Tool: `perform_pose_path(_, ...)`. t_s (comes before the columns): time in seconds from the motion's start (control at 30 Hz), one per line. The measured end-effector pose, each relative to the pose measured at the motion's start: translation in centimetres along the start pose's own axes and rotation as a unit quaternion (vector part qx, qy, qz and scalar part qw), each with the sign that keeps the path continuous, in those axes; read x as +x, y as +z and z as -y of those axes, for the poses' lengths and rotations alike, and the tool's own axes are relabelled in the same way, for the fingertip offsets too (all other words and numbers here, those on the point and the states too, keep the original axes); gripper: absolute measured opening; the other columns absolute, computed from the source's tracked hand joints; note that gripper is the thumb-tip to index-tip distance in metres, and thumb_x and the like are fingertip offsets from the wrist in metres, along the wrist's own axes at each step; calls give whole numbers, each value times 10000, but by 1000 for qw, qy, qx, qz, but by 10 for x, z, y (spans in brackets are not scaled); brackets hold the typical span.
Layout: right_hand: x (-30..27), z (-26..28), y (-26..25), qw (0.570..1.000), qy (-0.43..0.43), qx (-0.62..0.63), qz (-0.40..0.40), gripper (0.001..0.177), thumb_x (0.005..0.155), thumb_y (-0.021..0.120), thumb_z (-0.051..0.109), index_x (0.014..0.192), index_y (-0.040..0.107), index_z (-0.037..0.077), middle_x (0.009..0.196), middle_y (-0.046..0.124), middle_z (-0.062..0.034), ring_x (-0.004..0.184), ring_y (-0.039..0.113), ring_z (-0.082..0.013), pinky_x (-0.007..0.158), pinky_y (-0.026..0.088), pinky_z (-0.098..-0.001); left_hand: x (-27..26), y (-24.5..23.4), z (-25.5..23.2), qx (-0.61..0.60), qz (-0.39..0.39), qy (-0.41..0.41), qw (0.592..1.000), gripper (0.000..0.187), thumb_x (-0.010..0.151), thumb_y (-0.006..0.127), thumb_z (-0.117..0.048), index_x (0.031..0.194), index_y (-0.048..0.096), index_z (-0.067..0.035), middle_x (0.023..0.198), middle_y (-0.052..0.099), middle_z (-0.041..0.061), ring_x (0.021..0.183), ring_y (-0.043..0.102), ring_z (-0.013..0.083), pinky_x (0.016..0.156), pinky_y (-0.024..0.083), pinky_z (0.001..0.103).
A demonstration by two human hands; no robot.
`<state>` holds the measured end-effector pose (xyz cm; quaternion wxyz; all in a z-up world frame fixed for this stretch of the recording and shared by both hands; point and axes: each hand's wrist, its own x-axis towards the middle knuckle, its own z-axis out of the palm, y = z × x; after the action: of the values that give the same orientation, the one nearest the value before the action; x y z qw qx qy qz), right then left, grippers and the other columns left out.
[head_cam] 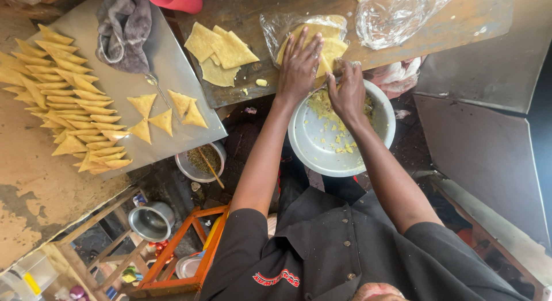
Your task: The person folds square pastry sheets into cones, scoops a yellow filling from a bowl, and seals the pastry into triangular samosas. The finished samosas are placed on a metal tray to the left.
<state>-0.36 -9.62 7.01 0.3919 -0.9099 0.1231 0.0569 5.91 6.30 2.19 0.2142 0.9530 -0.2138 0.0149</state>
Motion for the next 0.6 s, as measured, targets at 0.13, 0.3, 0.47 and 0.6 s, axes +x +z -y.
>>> perform_pose_path(0.13, 5, 5, 0, 1000, -16, -5, -26, 329, 974, 761, 200, 1169, 624, -27, 1044, 548, -162, 825, 611, -276, 740, 514, -448, 5, -13, -2, 30, 88, -12, 996, 458, 1082, 424, -383, 1500, 492, -209, 1607, 411, -57, 1550, 140, 194, 1278, 35, 540)
perform_pose_path(0.3, 8, 14, 0, 996, -35, 73, -38, 195, 944, 745, 122, 1055, 642, -1, 1034, 558, -153, 850, 644, -225, 769, 547, -391, -8, -27, -14, -95, -60, -64, 992, 690, 1064, 417, -566, 1585, 381, -114, 1677, 347, 39, 1578, 232, 219, 1331, 168, 491)
perform_pose_path(0.47, 6, 12, 12, 905, 68, 415, 70, 263, 972, 701, 118, 1216, 628, 51, 1118, 691, -105, 929, 678, -147, 827, 589, -325, -39, -24, -20, -516, -113, -286, 800, 691, 1038, 529, -543, 1544, 459, -79, 1530, 547, 154, 1374, 573, 242, 1178, 483, 467)
perform_pose_path(0.6, 8, 6, 18, 946, 112, 265, 152, 315, 985, 708, 135, 1284, 708, 34, 1012, 724, -167, 768, 577, -184, 705, 489, -336, -55, -36, -7, -693, -101, -363, 615, 492, 990, 653, -351, 1400, 582, -90, 1243, 727, 153, 1117, 714, 209, 1000, 597, 435)
